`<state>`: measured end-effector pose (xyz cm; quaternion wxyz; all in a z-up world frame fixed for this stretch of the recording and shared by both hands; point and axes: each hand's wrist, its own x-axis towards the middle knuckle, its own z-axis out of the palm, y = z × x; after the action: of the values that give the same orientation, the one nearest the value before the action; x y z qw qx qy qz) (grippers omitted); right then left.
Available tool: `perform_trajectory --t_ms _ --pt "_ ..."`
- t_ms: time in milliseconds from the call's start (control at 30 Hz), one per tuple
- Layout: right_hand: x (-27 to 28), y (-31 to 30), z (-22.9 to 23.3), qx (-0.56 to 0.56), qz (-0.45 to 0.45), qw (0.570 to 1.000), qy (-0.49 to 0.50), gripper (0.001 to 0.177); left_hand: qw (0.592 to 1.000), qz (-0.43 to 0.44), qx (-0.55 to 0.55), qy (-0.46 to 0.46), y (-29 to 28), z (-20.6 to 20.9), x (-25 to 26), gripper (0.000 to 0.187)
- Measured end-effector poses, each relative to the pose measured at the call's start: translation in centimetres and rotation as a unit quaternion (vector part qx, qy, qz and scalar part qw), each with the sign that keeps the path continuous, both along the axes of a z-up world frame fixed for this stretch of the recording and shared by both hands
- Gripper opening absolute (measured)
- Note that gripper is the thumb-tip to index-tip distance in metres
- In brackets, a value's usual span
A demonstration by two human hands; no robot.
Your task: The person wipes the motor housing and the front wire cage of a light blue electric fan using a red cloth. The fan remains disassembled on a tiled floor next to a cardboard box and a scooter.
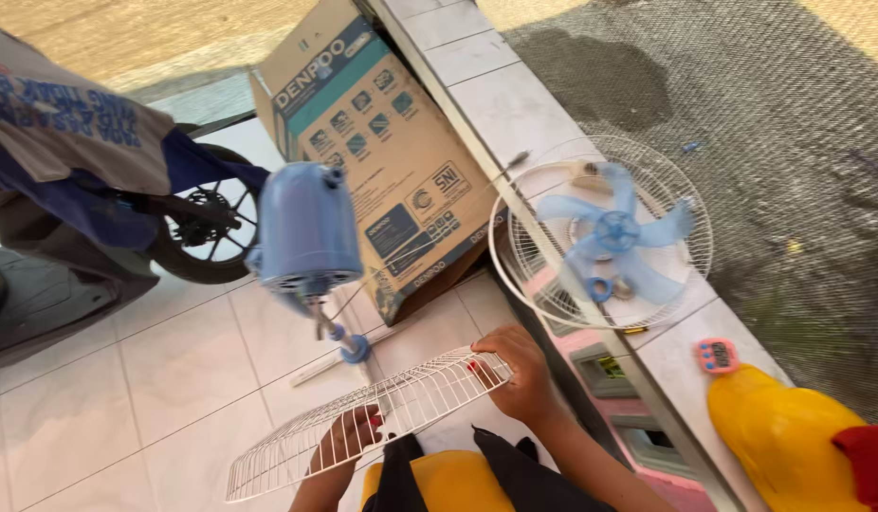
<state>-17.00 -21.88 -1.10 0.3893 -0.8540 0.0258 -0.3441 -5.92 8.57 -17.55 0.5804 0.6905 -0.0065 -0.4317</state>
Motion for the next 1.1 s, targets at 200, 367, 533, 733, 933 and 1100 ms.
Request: perform_trajectory --t_ms 200,367,533,733,933,1100 --pt "-8.8 -9.0 -2.0 0.007 -0.119 0.993 0.015 0.017 0.951 -0.111 0.036 -0.286 -8.3 -1.2 -5.5 0.042" --pt "-18.7 -17.9 -7.9 0.237 -0.288 0.928 0.004 0.015 0.995 -0.049 0.088 0.013 -19.6 3.2 -10.0 0.053" --pt "-27.7 -24.1 -12.6 0.412 -0.426 0.805 0.017 0.029 0.996 0.047 -0.047 -0.057 -29.0 4.8 -14.5 0.051" --pt "-30.4 -27.1 -14.9 0.639 -0.366 0.676 -0.008 0.035 0.983 0.051 -0.137 -0.109 -34.3 4.8 -16.6 0.036" --pt "-28.4 -27.6 -18.0 0.679 -0.361 0.638 0.044 0.032 0.969 0.112 -0.108 -0.19 -33.3 3.2 -13.6 0.025" --pt "-25.0 -30.1 -19.2 0.702 -0.377 0.601 0.065 0.03 0.976 0.086 0.086 -0.18 -33.2 1.3 -8.0 0.036"
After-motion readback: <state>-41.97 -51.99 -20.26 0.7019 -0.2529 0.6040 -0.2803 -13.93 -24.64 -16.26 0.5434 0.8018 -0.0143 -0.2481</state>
